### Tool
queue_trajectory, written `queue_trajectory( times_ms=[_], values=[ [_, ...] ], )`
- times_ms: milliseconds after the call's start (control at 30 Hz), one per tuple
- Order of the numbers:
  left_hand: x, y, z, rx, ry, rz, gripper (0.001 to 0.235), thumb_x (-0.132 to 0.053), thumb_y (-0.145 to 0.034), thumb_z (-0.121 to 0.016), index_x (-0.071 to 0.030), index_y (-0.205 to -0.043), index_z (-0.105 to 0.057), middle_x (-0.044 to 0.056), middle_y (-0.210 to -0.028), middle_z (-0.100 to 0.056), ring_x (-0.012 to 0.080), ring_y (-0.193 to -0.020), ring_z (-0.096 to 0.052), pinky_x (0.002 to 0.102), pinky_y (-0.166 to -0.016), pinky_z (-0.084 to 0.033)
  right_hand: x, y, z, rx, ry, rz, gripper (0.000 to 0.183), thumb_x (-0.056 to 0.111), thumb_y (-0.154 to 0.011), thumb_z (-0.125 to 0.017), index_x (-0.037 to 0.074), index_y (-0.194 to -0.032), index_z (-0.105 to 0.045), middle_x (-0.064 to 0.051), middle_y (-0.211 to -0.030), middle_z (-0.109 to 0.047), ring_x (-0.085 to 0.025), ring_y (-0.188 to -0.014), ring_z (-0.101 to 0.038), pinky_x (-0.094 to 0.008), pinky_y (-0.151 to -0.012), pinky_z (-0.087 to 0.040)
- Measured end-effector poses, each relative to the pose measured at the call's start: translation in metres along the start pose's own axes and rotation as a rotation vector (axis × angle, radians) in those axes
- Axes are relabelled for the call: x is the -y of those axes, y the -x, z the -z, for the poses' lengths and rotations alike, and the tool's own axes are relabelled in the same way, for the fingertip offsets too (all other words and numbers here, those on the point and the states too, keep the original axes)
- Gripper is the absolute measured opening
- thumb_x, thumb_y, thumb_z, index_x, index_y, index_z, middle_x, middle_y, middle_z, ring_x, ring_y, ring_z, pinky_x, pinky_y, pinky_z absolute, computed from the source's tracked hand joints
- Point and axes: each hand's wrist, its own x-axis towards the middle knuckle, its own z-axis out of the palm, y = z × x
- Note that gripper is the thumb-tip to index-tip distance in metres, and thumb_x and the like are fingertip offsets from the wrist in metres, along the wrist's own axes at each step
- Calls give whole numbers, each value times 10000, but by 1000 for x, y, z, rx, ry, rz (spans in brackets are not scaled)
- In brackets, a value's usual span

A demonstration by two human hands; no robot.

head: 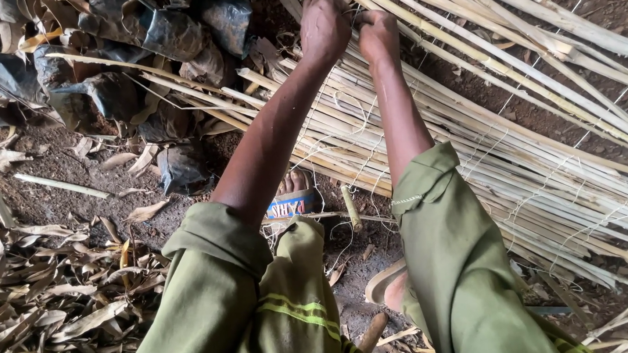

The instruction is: Weaving wooden strips together using string to create a mat or fence structure.

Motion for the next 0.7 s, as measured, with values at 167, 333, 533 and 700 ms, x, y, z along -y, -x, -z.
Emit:
queue_trajectory(
  times_ms=[167,333,533,700],
  values=[
    [-5,-2,-8,41,-82,117,329,21,-867,-532,-139,-711,-774,68,-573,-709,185,-824,-804,562,-1229,-343,0,4,1,9,0,47,365,-65,-914,-526,91,-1095,-802,-87,-1133,-826,-172,-1018,-814,-280,-1021,-660],
    [-2,-2,-23,-136,67,84,398,-88,-850,-368,-227,-495,-482,-3,-462,-451,152,-612,-654,460,-1138,-430,3,15,2,-33,-3,68,337,-56,-923,-536,65,-1119,-782,-107,-1096,-841,-153,-921,-857,-214,-847,-721],
    [-9,5,-14,-114,221,156,405,-256,-901,-335,-150,-542,-488,88,-805,-570,227,-797,-498,375,-725,-481,-21,-3,-5,-68,86,126,355,-82,-908,-582,72,-1168,-769,-102,-1192,-815,-176,-1014,-833,-233,-883,-705],
    [26,-9,-56,1,-84,86,353,-172,-975,-324,-285,-640,-318,-58,-629,-298,108,-548,-345,365,-973,-491,-32,-9,-8,-44,8,186,313,-42,-928,-573,92,-1129,-772,-54,-1083,-824,-84,-830,-786,-173,-730,-662]
  ],
)
